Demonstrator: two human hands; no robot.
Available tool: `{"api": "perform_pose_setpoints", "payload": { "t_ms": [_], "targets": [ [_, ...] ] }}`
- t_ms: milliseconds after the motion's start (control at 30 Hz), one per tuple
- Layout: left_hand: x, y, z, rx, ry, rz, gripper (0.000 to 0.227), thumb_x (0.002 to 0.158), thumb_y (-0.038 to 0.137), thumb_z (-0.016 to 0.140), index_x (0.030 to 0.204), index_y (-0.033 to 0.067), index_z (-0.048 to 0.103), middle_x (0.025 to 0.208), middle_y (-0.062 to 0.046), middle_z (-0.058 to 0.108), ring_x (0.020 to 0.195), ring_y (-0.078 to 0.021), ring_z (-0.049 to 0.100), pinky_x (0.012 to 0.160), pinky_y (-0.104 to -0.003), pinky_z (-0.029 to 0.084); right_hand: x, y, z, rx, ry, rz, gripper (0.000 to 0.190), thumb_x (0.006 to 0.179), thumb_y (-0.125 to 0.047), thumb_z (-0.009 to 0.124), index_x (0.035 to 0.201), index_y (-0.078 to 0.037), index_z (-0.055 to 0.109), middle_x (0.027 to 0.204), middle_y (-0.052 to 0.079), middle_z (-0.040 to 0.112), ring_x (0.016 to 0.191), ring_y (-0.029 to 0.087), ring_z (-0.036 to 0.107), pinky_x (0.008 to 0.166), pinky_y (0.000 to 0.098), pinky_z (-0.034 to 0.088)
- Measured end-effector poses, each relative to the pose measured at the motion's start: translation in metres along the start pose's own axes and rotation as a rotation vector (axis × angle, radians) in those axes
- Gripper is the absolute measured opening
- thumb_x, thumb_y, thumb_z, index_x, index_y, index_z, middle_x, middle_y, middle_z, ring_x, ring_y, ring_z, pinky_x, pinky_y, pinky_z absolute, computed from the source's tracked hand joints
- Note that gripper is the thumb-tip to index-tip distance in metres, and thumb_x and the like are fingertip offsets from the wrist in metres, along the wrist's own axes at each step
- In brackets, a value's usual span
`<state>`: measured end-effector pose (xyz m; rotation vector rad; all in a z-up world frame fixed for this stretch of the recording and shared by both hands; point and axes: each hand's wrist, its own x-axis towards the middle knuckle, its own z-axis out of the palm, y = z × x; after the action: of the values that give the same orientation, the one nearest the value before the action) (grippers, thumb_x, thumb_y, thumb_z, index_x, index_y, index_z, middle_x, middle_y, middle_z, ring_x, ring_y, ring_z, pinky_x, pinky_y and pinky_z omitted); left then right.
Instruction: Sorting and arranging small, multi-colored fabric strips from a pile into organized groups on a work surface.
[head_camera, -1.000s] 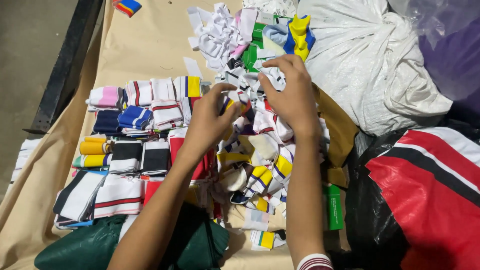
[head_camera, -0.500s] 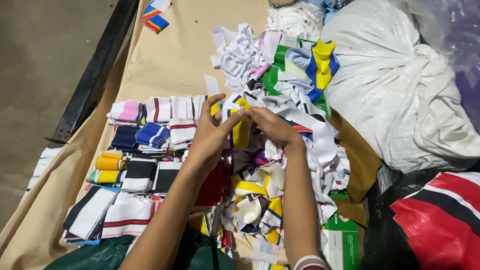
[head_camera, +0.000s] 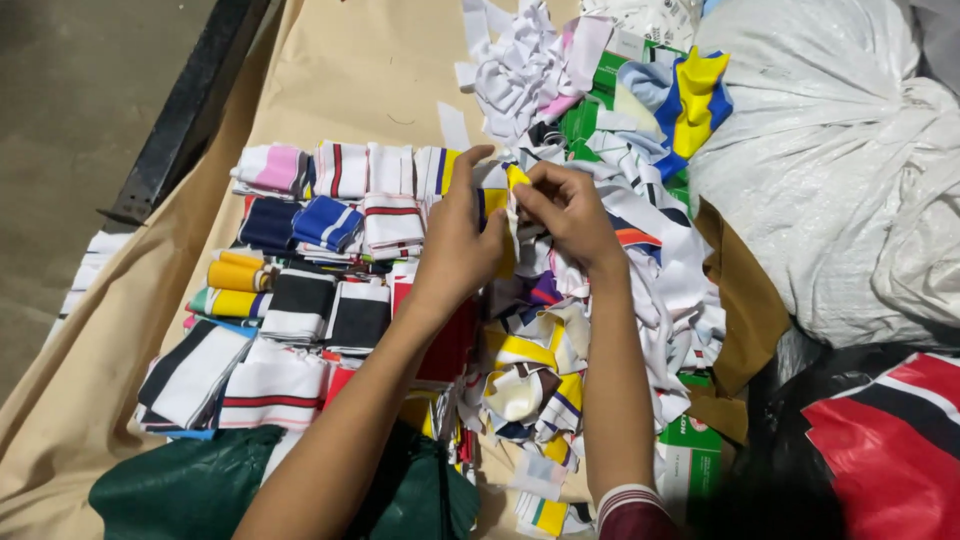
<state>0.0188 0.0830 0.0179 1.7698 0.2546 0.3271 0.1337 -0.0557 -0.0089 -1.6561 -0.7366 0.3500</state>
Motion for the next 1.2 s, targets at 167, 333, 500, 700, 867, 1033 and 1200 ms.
{"api": "perform_pose_setpoints", "payload": {
  "t_ms": [167,333,500,700,867,1033,1200],
  "targets": [
    [0.009,-0.005,0.009,0.057,-0.019,0.029,0.034,0.089,-0.002,0.052,0.109,0.0153,0.073,0.105,-0.022,0.074,0.103,-0.0464,0.070,0.088,-0.055,0.056,-0.010,-0.001,-0.005,-0.321,0.342,-0.172,0.019,0.096,-0.019,0.077,0.082,-0.010,0.069,0.060,0.002,0.061,0.060,0.010,0.056,0.059,0.0209,0.045],
    [0.007,-0.012,0.018,0.356,-0.218,-0.042,0.024,0.090,0.025,0.057,0.099,0.0198,0.078,0.094,-0.011,0.076,0.091,-0.0408,0.073,0.078,-0.055,0.058,-0.081,-0.083,0.000,-0.959,0.081,0.135,0.033,0.070,-0.035,0.085,0.088,-0.015,0.067,0.090,0.009,0.063,0.095,0.036,0.062,0.084,0.0536,0.049],
    [-0.003,-0.016,0.028,0.441,-0.368,0.031,0.031,0.092,0.024,0.052,0.105,0.0079,0.075,0.092,-0.019,0.074,0.092,-0.0464,0.072,0.079,-0.059,0.056,-0.148,-0.056,0.016,-1.151,-0.080,0.402,0.050,0.080,-0.009,0.078,0.126,-0.001,0.059,0.101,0.024,0.066,0.102,0.046,0.065,0.090,0.0583,0.049],
    [-0.028,0.007,0.038,0.476,-0.918,0.069,0.039,0.089,0.027,0.063,0.121,0.0049,0.070,0.117,-0.028,0.070,0.113,-0.0507,0.066,0.098,-0.060,0.052,-0.182,-0.106,0.002,-0.902,-0.180,0.899,0.055,0.083,-0.035,0.079,0.128,-0.006,0.067,0.113,0.027,0.074,0.113,0.045,0.069,0.091,0.0528,0.057],
    [-0.018,0.003,0.028,0.464,-0.851,0.072,0.038,0.092,0.022,0.057,0.124,0.0038,0.067,0.114,-0.028,0.070,0.111,-0.0506,0.066,0.096,-0.060,0.052,-0.130,-0.180,-0.006,-0.792,-0.167,0.615,0.062,0.079,-0.036,0.080,0.132,-0.007,0.065,0.123,0.025,0.071,0.122,0.045,0.063,0.101,0.0573,0.050],
    [0.002,-0.005,0.008,0.272,-0.409,0.190,0.027,0.093,0.012,0.050,0.116,0.0088,0.063,0.109,-0.014,0.074,0.097,-0.0327,0.069,0.076,-0.043,0.051,-0.017,-0.186,-0.023,-0.753,-0.112,0.245,0.035,0.091,-0.035,0.071,0.118,-0.014,0.068,0.114,0.000,0.075,0.103,0.013,0.071,0.091,0.0295,0.055],
    [0.009,0.000,0.004,0.013,-0.025,0.104,0.028,0.088,0.005,0.044,0.110,0.0116,0.061,0.104,-0.005,0.075,0.085,-0.0224,0.067,0.079,-0.033,0.047,0.067,-0.052,-0.008,-0.127,0.248,-0.365,0.019,0.106,-0.020,0.054,0.092,-0.008,0.058,0.081,0.004,0.062,0.074,0.013,0.061,0.066,0.0256,0.052]
  ]
}}
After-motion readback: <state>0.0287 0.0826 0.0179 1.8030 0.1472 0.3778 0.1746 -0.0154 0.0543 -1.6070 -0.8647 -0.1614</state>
